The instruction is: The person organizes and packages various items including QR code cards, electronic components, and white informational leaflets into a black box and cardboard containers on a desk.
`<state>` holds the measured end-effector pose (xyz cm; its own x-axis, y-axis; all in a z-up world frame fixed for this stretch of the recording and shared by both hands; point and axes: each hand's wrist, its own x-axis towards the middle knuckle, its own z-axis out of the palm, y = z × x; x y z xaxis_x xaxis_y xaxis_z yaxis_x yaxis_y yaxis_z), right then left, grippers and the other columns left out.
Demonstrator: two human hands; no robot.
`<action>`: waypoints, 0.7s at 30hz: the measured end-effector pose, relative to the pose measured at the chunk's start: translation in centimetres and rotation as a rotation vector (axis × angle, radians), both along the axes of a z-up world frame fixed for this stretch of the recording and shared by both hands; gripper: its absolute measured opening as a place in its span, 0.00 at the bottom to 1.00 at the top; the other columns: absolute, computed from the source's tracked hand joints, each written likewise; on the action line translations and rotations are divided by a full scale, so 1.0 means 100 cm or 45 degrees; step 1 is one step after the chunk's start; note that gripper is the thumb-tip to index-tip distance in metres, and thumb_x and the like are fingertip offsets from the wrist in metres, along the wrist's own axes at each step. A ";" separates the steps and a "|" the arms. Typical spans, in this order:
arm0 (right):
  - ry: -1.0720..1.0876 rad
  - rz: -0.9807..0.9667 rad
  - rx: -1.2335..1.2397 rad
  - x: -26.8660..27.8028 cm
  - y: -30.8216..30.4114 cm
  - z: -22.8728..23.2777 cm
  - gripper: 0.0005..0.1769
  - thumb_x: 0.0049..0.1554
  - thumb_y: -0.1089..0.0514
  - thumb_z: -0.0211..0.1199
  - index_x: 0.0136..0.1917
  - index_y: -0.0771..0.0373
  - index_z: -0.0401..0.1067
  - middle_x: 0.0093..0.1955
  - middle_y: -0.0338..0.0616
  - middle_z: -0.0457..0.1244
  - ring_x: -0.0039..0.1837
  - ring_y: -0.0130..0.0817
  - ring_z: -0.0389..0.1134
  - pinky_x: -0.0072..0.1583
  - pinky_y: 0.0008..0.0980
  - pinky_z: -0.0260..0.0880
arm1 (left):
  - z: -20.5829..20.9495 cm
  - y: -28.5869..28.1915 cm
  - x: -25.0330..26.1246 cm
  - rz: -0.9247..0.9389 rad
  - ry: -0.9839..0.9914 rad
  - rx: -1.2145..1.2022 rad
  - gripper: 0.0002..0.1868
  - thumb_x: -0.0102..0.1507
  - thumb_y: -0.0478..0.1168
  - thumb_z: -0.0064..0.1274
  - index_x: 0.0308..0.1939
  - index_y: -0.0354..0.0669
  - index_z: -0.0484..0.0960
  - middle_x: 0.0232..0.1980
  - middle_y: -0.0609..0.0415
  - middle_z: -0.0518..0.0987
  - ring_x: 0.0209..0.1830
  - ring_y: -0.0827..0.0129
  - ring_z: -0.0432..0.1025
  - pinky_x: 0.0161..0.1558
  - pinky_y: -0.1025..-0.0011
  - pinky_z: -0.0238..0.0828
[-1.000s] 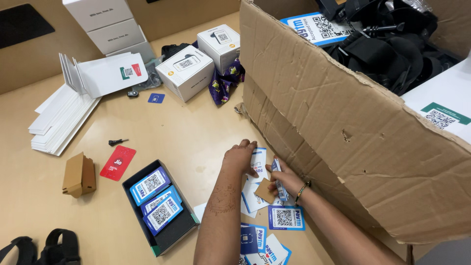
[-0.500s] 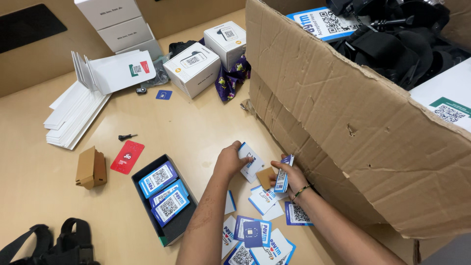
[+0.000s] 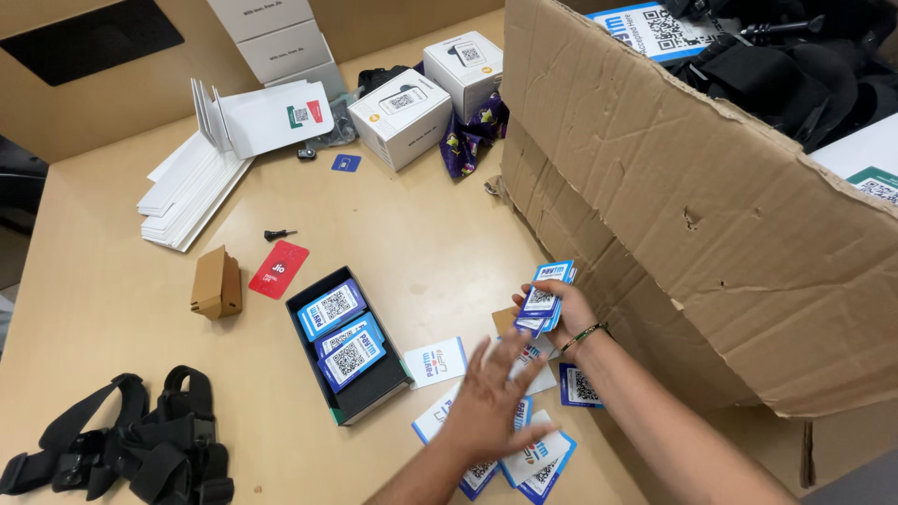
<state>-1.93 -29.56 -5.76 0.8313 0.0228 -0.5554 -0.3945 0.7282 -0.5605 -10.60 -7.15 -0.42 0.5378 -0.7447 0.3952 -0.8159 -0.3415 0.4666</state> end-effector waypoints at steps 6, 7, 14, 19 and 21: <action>-0.015 0.023 -0.131 0.003 -0.020 0.004 0.18 0.56 0.54 0.57 0.56 0.67 0.73 0.46 0.52 0.68 0.45 0.41 0.74 0.48 0.39 0.79 | -0.067 0.023 -0.052 -0.282 -0.201 0.380 0.37 0.65 0.70 0.45 0.76 0.68 0.66 0.83 0.53 0.60 0.86 0.49 0.43 0.81 0.41 0.29; -0.045 0.033 -0.108 0.002 -0.022 0.001 0.19 0.57 0.53 0.58 0.57 0.68 0.73 0.45 0.52 0.68 0.44 0.40 0.74 0.46 0.38 0.79 | -0.070 0.025 -0.043 -0.336 0.107 0.400 0.39 0.67 0.70 0.44 0.77 0.62 0.68 0.83 0.46 0.60 0.86 0.42 0.44 0.78 0.38 0.29; 0.019 -0.090 -0.240 -0.012 -0.022 -0.029 0.19 0.56 0.53 0.61 0.56 0.69 0.72 0.48 0.42 0.69 0.39 0.30 0.69 0.41 0.34 0.75 | -0.052 0.007 0.033 -0.026 0.057 0.421 0.39 0.65 0.70 0.43 0.75 0.59 0.68 0.80 0.45 0.60 0.81 0.43 0.48 0.76 0.41 0.32; 0.061 -0.145 -0.733 -0.031 -0.016 -0.030 0.30 0.53 0.55 0.62 0.68 0.64 0.65 0.51 0.45 0.67 0.42 0.31 0.68 0.39 0.33 0.72 | -0.055 -0.023 0.063 0.241 0.146 0.412 0.35 0.66 0.68 0.40 0.74 0.62 0.67 0.81 0.52 0.59 0.81 0.50 0.48 0.76 0.44 0.35; 0.067 -0.108 -0.858 -0.037 -0.009 -0.026 0.40 0.51 0.58 0.61 0.76 0.53 0.56 0.50 0.45 0.66 0.42 0.33 0.68 0.38 0.34 0.68 | -0.058 -0.034 0.083 0.351 0.089 0.507 0.34 0.66 0.66 0.41 0.73 0.62 0.67 0.81 0.54 0.56 0.81 0.51 0.44 0.75 0.42 0.33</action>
